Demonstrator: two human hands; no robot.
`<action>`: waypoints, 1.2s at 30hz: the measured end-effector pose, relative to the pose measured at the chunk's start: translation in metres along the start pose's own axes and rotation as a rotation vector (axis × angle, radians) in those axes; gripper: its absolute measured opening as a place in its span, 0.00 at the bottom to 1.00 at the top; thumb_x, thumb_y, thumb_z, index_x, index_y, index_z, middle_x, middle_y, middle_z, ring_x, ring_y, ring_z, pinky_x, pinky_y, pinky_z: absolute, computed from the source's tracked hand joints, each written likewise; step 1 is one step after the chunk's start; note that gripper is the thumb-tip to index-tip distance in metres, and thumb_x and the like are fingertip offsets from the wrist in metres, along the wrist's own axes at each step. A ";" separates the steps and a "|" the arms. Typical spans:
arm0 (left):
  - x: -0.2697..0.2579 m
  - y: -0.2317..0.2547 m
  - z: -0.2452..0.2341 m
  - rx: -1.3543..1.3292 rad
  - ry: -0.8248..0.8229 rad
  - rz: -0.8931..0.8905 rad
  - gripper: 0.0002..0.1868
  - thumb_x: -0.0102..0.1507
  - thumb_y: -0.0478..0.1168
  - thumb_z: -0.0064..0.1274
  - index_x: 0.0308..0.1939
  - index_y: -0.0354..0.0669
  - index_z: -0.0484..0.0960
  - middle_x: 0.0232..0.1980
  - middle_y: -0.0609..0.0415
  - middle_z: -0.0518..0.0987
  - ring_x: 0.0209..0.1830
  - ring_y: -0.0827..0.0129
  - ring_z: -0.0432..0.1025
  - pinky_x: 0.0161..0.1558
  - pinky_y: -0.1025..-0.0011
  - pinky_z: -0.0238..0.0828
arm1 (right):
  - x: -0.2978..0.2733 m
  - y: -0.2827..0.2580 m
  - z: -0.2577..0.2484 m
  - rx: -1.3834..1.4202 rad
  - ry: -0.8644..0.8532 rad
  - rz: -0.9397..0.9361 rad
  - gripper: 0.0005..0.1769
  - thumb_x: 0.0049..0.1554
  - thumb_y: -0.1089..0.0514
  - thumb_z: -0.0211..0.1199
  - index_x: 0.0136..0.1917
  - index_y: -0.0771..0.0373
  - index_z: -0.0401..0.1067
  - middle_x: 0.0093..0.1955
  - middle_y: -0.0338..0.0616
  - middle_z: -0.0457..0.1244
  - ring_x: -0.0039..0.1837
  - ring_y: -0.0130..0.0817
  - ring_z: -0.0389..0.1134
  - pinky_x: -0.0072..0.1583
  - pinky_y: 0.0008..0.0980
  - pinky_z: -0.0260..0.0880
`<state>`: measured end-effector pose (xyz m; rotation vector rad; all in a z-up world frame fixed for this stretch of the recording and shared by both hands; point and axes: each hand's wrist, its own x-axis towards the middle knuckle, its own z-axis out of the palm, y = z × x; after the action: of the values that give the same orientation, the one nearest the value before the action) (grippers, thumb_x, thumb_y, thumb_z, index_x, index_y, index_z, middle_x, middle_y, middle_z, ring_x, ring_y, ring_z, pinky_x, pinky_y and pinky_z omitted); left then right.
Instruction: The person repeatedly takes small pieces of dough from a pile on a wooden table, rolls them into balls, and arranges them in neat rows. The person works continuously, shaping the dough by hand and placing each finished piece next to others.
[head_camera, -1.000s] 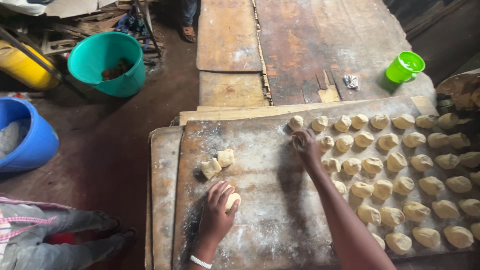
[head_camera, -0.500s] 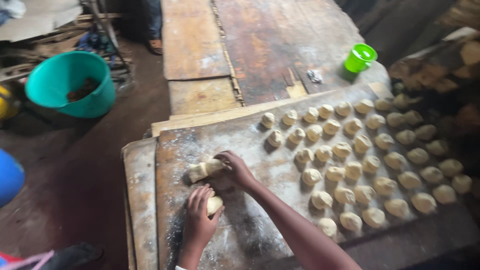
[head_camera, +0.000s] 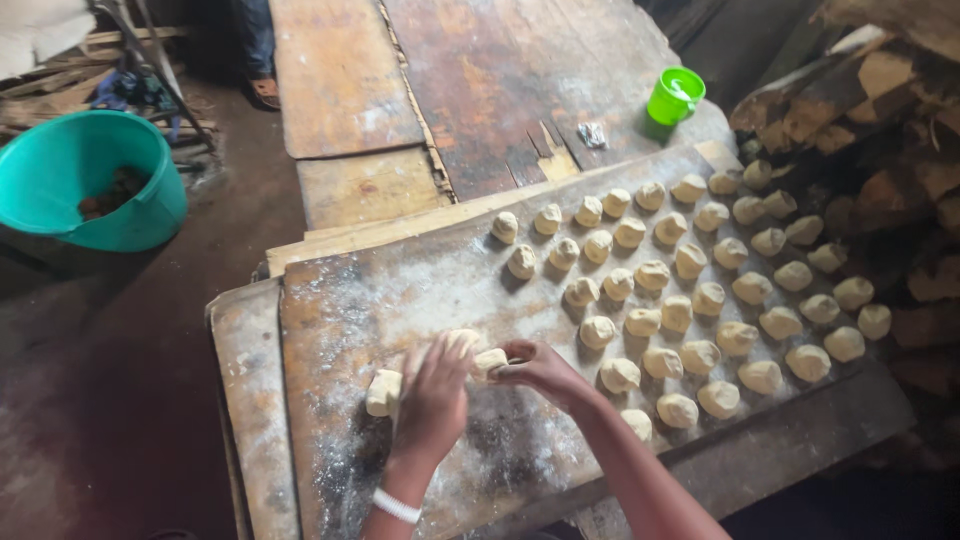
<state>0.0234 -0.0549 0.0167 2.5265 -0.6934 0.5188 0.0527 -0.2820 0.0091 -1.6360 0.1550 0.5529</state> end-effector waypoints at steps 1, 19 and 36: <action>0.013 0.001 0.005 0.006 -0.099 0.018 0.27 0.58 0.27 0.48 0.61 0.45 0.78 0.68 0.53 0.75 0.72 0.57 0.63 0.75 0.46 0.48 | -0.007 -0.003 -0.004 0.091 -0.041 0.054 0.31 0.49 0.57 0.77 0.63 0.68 0.72 0.60 0.55 0.71 0.60 0.41 0.75 0.66 0.38 0.71; 0.018 0.001 0.000 -0.129 -0.091 -0.095 0.22 0.64 0.38 0.52 0.62 0.40 0.77 0.62 0.48 0.79 0.65 0.59 0.70 0.73 0.49 0.51 | 0.058 -0.004 -0.060 -0.640 0.508 -0.104 0.12 0.59 0.60 0.66 0.56 0.62 0.77 0.66 0.48 0.64 0.62 0.40 0.69 0.64 0.33 0.72; -0.031 -0.030 -0.007 0.029 -0.205 -0.335 0.32 0.62 0.53 0.53 0.68 0.45 0.70 0.72 0.49 0.67 0.75 0.54 0.54 0.75 0.48 0.39 | 0.022 -0.022 0.024 -0.721 0.055 -0.576 0.43 0.49 0.62 0.73 0.74 0.62 0.60 0.77 0.59 0.51 0.71 0.52 0.59 0.70 0.49 0.59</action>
<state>0.0137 -0.0163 -0.0025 2.6716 -0.3194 0.1560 0.0752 -0.2510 0.0180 -2.2679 -0.5229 0.1074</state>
